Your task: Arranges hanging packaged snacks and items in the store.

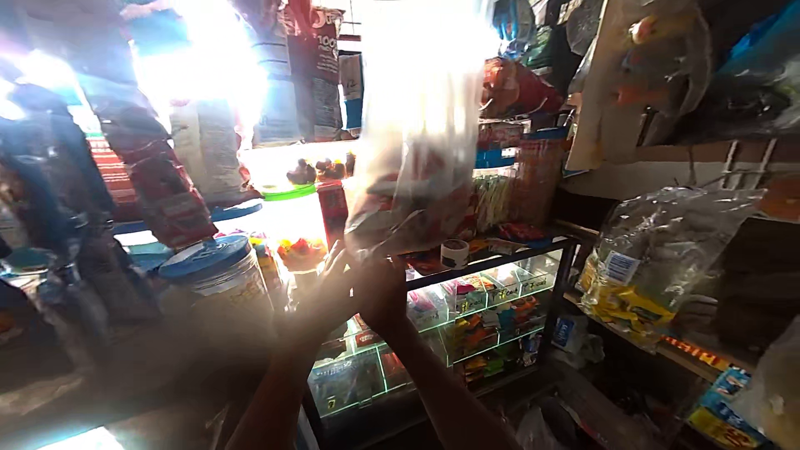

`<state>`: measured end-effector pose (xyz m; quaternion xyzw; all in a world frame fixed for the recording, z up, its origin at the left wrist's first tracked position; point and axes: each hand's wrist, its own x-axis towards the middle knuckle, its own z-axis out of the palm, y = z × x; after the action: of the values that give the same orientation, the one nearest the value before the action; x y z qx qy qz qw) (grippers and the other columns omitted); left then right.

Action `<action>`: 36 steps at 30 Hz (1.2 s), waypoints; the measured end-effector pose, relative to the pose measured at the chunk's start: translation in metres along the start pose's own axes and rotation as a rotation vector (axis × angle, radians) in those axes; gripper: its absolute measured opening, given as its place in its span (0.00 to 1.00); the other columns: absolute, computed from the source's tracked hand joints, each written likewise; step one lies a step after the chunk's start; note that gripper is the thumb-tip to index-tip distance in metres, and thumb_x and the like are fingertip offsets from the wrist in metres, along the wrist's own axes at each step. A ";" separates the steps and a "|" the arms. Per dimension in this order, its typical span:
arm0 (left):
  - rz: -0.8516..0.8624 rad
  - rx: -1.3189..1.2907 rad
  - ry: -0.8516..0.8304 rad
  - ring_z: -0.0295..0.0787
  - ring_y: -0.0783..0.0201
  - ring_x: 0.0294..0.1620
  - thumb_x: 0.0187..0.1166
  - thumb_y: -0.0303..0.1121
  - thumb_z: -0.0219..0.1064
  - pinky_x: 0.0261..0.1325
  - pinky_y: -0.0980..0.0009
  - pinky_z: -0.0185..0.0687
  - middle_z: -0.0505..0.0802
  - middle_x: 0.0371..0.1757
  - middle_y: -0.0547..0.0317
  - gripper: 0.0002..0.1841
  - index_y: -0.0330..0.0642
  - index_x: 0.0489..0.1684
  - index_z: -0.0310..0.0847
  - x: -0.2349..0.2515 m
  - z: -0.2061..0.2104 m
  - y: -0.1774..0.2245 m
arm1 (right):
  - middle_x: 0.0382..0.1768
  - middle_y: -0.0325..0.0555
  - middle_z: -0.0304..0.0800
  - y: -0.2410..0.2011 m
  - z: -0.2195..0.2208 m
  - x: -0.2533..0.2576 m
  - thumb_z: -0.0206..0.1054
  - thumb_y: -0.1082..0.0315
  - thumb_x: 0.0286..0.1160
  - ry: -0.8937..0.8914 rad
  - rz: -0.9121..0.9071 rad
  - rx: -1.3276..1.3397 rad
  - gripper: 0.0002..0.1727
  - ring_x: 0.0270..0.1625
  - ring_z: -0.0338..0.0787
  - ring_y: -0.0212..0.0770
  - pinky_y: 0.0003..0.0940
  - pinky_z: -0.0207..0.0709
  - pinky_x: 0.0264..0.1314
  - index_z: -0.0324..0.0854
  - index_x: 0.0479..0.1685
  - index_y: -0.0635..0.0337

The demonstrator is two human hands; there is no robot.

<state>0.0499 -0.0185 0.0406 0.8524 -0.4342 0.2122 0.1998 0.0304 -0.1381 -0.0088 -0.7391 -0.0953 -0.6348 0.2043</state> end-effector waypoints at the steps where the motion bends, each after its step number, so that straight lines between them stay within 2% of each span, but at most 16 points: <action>1: 0.010 0.024 0.002 0.79 0.42 0.77 0.77 0.37 0.70 0.79 0.49 0.71 0.85 0.72 0.38 0.17 0.34 0.57 0.89 0.000 0.000 0.000 | 0.40 0.48 0.97 0.000 0.000 0.000 0.63 0.65 0.74 0.006 -0.003 0.009 0.14 0.47 0.95 0.52 0.60 0.78 0.62 0.96 0.41 0.58; 4: -0.033 0.086 -0.047 0.79 0.41 0.76 0.79 0.37 0.67 0.78 0.48 0.71 0.85 0.71 0.37 0.18 0.34 0.61 0.88 0.001 -0.002 0.006 | 0.39 0.47 0.97 0.002 0.000 -0.001 0.64 0.63 0.74 0.010 -0.007 0.022 0.14 0.46 0.95 0.51 0.59 0.78 0.62 0.96 0.41 0.57; 10: 0.002 0.120 -0.018 0.83 0.40 0.72 0.76 0.38 0.70 0.75 0.47 0.74 0.88 0.66 0.36 0.18 0.33 0.57 0.89 0.000 -0.001 0.006 | 0.41 0.46 0.97 0.005 0.002 -0.003 0.63 0.62 0.74 0.011 -0.010 0.037 0.15 0.48 0.95 0.51 0.55 0.79 0.63 0.96 0.43 0.56; 15: -0.028 0.116 -0.055 0.74 0.45 0.82 0.79 0.39 0.67 0.84 0.50 0.66 0.83 0.77 0.40 0.20 0.36 0.64 0.86 0.001 -0.003 0.007 | 0.41 0.46 0.97 0.004 0.001 -0.003 0.63 0.63 0.74 -0.003 -0.026 0.018 0.15 0.47 0.95 0.51 0.58 0.78 0.63 0.96 0.43 0.57; 18: -0.093 0.100 -0.133 0.78 0.43 0.77 0.80 0.37 0.66 0.81 0.49 0.68 0.84 0.73 0.37 0.20 0.30 0.63 0.85 0.002 -0.008 0.017 | 0.38 0.48 0.96 0.004 -0.001 -0.004 0.64 0.65 0.73 -0.022 -0.028 0.042 0.13 0.46 0.94 0.52 0.59 0.79 0.61 0.95 0.38 0.59; 19: -0.144 0.076 -0.176 0.75 0.42 0.79 0.82 0.35 0.65 0.82 0.49 0.64 0.83 0.74 0.34 0.21 0.27 0.66 0.82 0.003 -0.014 0.028 | 0.36 0.49 0.96 0.004 -0.001 -0.003 0.64 0.65 0.72 -0.016 -0.033 0.040 0.13 0.45 0.94 0.52 0.58 0.80 0.59 0.95 0.36 0.60; 21: -0.148 0.043 -0.134 0.68 0.42 0.86 0.82 0.34 0.68 0.87 0.49 0.59 0.80 0.79 0.35 0.21 0.28 0.68 0.82 0.002 -0.013 0.032 | 0.38 0.50 0.96 0.004 -0.003 -0.003 0.65 0.66 0.73 -0.025 -0.039 0.032 0.13 0.46 0.94 0.54 0.57 0.81 0.58 0.95 0.39 0.60; 22: -0.101 0.037 -0.091 0.65 0.41 0.88 0.80 0.37 0.69 0.88 0.47 0.59 0.78 0.81 0.36 0.22 0.30 0.67 0.83 0.001 -0.006 0.019 | 0.40 0.51 0.97 0.004 -0.003 -0.004 0.65 0.66 0.73 -0.035 -0.042 0.023 0.13 0.47 0.95 0.54 0.58 0.81 0.59 0.95 0.42 0.61; 24: -0.049 0.045 -0.081 0.53 0.44 0.94 0.78 0.42 0.70 0.90 0.47 0.54 0.68 0.89 0.43 0.23 0.37 0.67 0.85 0.003 0.004 -0.005 | 0.41 0.50 0.97 0.005 -0.002 -0.005 0.65 0.66 0.74 -0.034 -0.055 0.000 0.13 0.48 0.95 0.53 0.56 0.82 0.57 0.95 0.42 0.60; 25: -0.047 0.044 -0.086 0.51 0.45 0.94 0.77 0.41 0.71 0.90 0.48 0.54 0.67 0.90 0.44 0.23 0.38 0.67 0.85 0.003 0.005 -0.007 | 0.41 0.50 0.96 0.005 -0.002 -0.005 0.65 0.65 0.74 -0.029 -0.060 -0.007 0.13 0.48 0.94 0.52 0.55 0.83 0.57 0.95 0.41 0.60; 29: -0.062 0.045 -0.108 0.50 0.43 0.94 0.77 0.41 0.71 0.91 0.47 0.53 0.67 0.90 0.41 0.23 0.35 0.66 0.85 0.003 0.002 -0.004 | 0.42 0.51 0.96 0.007 -0.001 -0.005 0.66 0.66 0.74 -0.041 -0.064 0.030 0.12 0.50 0.93 0.53 0.56 0.81 0.61 0.95 0.43 0.61; 32: -0.027 0.038 -0.117 0.50 0.41 0.94 0.72 0.41 0.76 0.90 0.46 0.52 0.68 0.89 0.40 0.24 0.36 0.64 0.86 0.002 -0.002 -0.002 | 0.50 0.55 0.95 0.009 -0.009 -0.006 0.69 0.71 0.70 -0.080 -0.043 0.167 0.12 0.59 0.92 0.58 0.58 0.79 0.67 0.94 0.48 0.64; 34: 0.017 0.039 -0.089 0.54 0.39 0.92 0.69 0.46 0.78 0.89 0.44 0.55 0.71 0.86 0.38 0.27 0.37 0.63 0.86 0.002 -0.001 -0.003 | 0.53 0.56 0.95 0.013 -0.020 -0.009 0.67 0.74 0.68 -0.086 0.015 0.299 0.13 0.63 0.91 0.59 0.55 0.79 0.70 0.94 0.48 0.65; 36: 0.010 0.041 -0.095 0.56 0.44 0.92 0.68 0.53 0.78 0.89 0.47 0.57 0.72 0.87 0.43 0.34 0.42 0.70 0.84 0.004 -0.001 -0.003 | 0.54 0.57 0.95 0.021 -0.038 -0.017 0.64 0.74 0.70 -0.107 0.083 0.366 0.14 0.65 0.89 0.58 0.53 0.77 0.73 0.93 0.48 0.66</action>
<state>0.0546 -0.0188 0.0436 0.8633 -0.4429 0.1813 0.1602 0.0021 -0.1712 -0.0247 -0.7257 -0.1892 -0.5577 0.3557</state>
